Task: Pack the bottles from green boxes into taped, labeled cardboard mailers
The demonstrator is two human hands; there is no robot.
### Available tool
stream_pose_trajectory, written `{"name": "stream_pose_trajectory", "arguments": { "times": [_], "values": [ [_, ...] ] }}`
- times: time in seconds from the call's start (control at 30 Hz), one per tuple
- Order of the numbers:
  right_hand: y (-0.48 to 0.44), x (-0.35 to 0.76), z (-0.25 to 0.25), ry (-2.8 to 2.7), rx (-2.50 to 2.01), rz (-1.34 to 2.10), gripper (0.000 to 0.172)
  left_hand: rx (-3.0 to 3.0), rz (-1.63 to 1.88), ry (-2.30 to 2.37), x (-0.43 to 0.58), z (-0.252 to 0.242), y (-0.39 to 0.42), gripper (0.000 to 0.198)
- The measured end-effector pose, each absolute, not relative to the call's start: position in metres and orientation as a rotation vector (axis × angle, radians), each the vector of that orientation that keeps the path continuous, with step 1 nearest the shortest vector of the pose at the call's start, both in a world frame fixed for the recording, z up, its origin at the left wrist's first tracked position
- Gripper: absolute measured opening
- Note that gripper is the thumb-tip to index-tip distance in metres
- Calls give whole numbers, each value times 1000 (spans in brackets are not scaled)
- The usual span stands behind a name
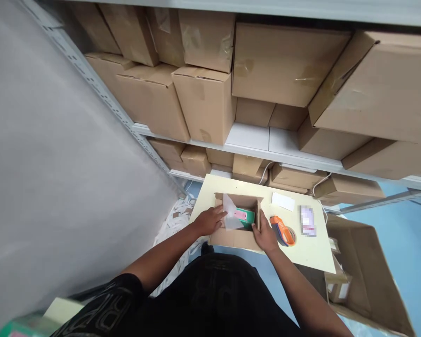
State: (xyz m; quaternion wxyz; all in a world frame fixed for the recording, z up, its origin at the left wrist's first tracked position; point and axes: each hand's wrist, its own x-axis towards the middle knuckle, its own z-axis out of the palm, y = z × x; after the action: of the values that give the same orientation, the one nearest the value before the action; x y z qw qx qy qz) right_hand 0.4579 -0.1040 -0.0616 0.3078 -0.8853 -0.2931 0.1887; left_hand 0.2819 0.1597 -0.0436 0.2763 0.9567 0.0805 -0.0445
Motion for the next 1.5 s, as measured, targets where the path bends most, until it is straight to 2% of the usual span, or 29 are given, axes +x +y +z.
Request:
{"name": "stream_pose_trajectory", "arguments": {
  "times": [0.2, 0.37, 0.43, 0.57, 0.63, 0.73, 0.83, 1.13, 1.3, 1.5],
  "values": [
    [-114, 432, -48, -925, -2364, 534, 89, 2661, -306, 193, 300, -46, 180, 62],
    [-130, 440, -33, -1106, -2332, 713, 70, 2661, -429, 258, 312, -44, 178, 63],
    [-136, 453, -27, -1187, -2302, 773, 68, 2630, -365, 255, 310, -43, 177, 61],
    [-153, 476, -28, -1402, -2264, 783, 90, 2547, 2, 303, 293, -41, 179, 52],
    [-160, 479, -36, -1489, -2258, 701, 92, 2482, 218, 419, 288, -36, 181, 55],
    [-161, 471, -53, -1463, -2269, 564, 87, 2365, 387, 552, 298, -25, 186, 74],
    [-154, 459, -63, -1347, -2268, 466, 81, 2255, 292, 506, 321, -14, 191, 81],
    [-119, 460, -52, -1174, -2130, 300, 36, 2116, 316, 479, 318, -3, 185, 30],
    [-108, 467, -57, -966, -2094, 325, 27, 2158, 292, 353, 300, -1, 185, 30],
    [-83, 457, -71, -713, -2159, 165, 24, 2364, 416, 261, 293, -27, 173, 29]
  ]
}}
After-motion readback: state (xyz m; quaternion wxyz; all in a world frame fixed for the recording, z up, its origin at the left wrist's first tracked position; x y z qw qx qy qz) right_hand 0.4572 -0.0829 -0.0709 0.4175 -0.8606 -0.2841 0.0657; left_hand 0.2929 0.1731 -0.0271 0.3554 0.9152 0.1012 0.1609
